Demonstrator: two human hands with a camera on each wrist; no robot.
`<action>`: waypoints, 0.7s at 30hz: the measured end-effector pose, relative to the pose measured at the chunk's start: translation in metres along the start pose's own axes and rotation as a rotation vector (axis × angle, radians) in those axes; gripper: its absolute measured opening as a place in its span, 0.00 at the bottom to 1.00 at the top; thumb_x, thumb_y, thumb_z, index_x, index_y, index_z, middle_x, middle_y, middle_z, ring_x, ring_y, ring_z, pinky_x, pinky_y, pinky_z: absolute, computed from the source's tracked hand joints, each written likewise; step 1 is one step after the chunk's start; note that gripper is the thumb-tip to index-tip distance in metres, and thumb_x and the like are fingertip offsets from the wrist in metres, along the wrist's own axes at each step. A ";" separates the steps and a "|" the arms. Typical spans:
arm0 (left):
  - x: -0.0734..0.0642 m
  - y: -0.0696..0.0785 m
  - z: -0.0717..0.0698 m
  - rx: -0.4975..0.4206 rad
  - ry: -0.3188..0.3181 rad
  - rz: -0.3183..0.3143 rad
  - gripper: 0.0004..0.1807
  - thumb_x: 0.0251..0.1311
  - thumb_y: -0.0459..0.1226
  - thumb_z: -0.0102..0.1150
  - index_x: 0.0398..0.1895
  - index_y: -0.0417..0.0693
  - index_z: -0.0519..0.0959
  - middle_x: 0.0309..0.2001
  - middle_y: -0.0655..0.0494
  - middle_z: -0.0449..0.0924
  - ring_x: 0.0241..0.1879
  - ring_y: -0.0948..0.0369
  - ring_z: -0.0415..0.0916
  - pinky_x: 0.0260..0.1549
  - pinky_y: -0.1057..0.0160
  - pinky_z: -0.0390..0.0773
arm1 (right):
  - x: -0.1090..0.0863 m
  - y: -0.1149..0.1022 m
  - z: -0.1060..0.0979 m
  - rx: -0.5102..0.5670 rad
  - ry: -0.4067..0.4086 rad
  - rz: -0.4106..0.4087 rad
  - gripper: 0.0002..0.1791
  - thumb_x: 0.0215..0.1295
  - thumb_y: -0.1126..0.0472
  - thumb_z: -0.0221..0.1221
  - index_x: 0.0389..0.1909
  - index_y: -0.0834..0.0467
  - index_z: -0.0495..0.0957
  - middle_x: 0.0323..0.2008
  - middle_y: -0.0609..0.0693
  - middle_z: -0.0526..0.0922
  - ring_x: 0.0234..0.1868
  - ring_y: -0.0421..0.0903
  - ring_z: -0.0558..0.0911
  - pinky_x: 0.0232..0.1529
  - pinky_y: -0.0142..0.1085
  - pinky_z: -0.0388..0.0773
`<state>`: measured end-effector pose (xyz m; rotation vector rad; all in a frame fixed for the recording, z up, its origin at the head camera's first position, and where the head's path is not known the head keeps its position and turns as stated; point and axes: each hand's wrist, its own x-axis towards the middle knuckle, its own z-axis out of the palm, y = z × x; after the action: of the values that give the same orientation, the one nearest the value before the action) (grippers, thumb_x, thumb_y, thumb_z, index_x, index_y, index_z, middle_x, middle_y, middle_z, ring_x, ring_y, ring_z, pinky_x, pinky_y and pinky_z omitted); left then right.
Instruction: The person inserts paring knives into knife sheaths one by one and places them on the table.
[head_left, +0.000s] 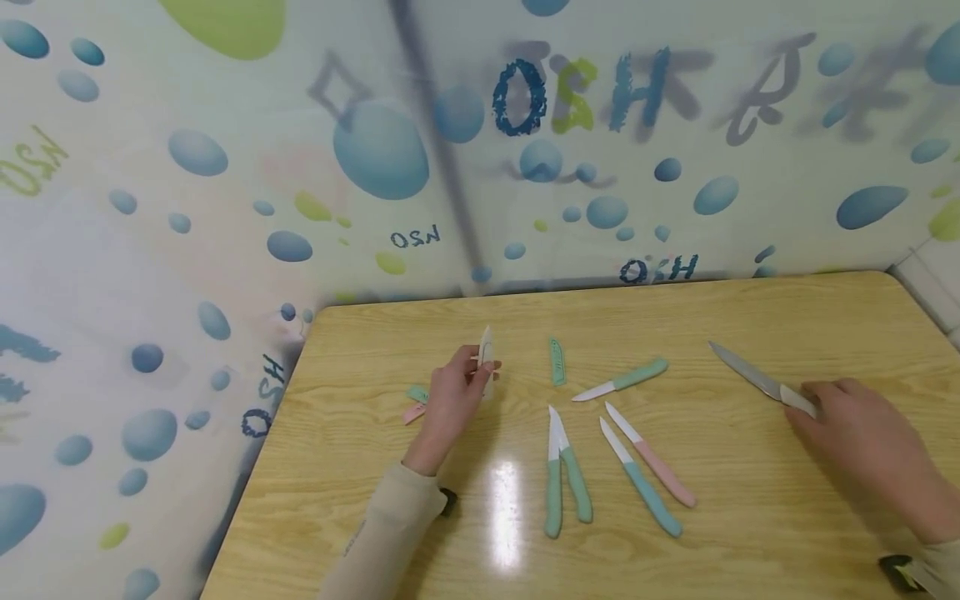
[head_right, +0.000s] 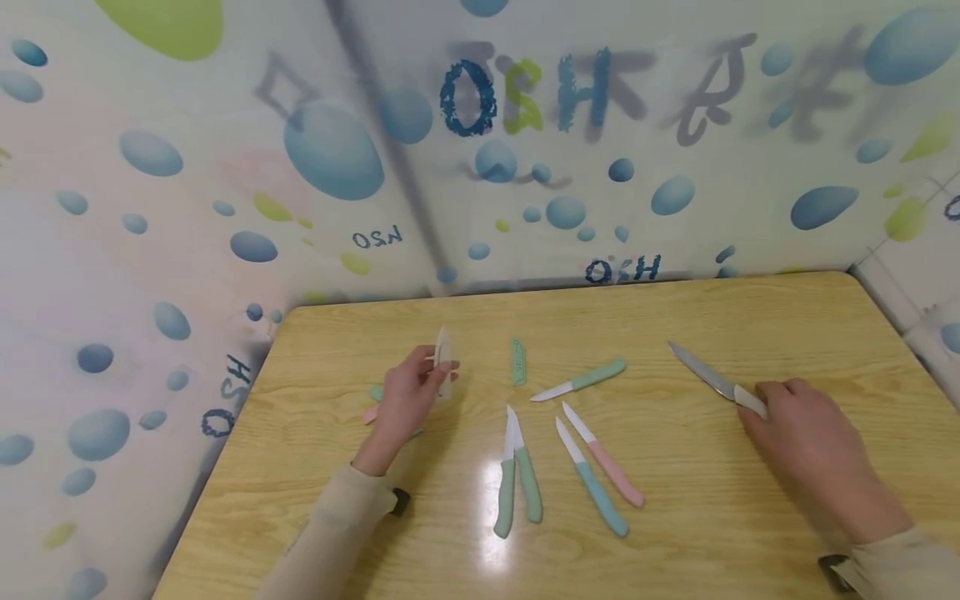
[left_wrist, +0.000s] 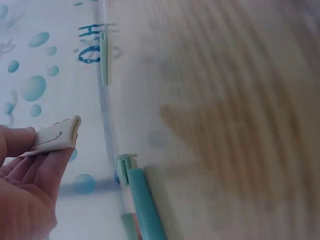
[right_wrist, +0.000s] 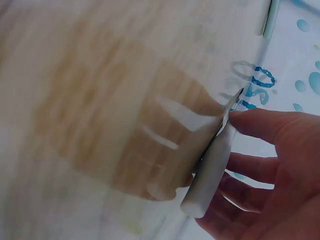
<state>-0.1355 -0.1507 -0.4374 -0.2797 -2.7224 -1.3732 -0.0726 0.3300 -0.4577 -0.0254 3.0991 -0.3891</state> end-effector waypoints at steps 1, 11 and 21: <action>0.000 0.000 0.001 -0.032 -0.002 -0.015 0.14 0.77 0.34 0.55 0.60 0.37 0.76 0.47 0.46 0.89 0.43 0.54 0.89 0.39 0.54 0.89 | 0.000 0.001 -0.001 0.001 -0.006 0.006 0.25 0.66 0.59 0.67 0.49 0.79 0.76 0.41 0.76 0.78 0.38 0.70 0.78 0.32 0.61 0.77; 0.000 -0.004 0.005 -0.296 0.034 -0.078 0.15 0.78 0.32 0.53 0.60 0.30 0.73 0.47 0.43 0.89 0.43 0.51 0.89 0.43 0.55 0.89 | 0.003 0.007 -0.007 0.087 -0.085 -0.003 0.14 0.68 0.63 0.62 0.37 0.74 0.78 0.26 0.59 0.76 0.24 0.52 0.72 0.19 0.43 0.70; -0.001 -0.003 0.011 -0.711 -0.010 -0.208 0.19 0.80 0.31 0.47 0.64 0.24 0.64 0.54 0.32 0.83 0.51 0.44 0.85 0.48 0.56 0.87 | -0.002 0.001 -0.008 0.187 -0.111 0.015 0.20 0.73 0.62 0.51 0.54 0.76 0.62 0.20 0.52 0.69 0.17 0.48 0.66 0.14 0.39 0.62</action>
<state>-0.1354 -0.1440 -0.4468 -0.0357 -2.2052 -2.3608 -0.0710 0.3333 -0.4504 -0.0200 2.9385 -0.6518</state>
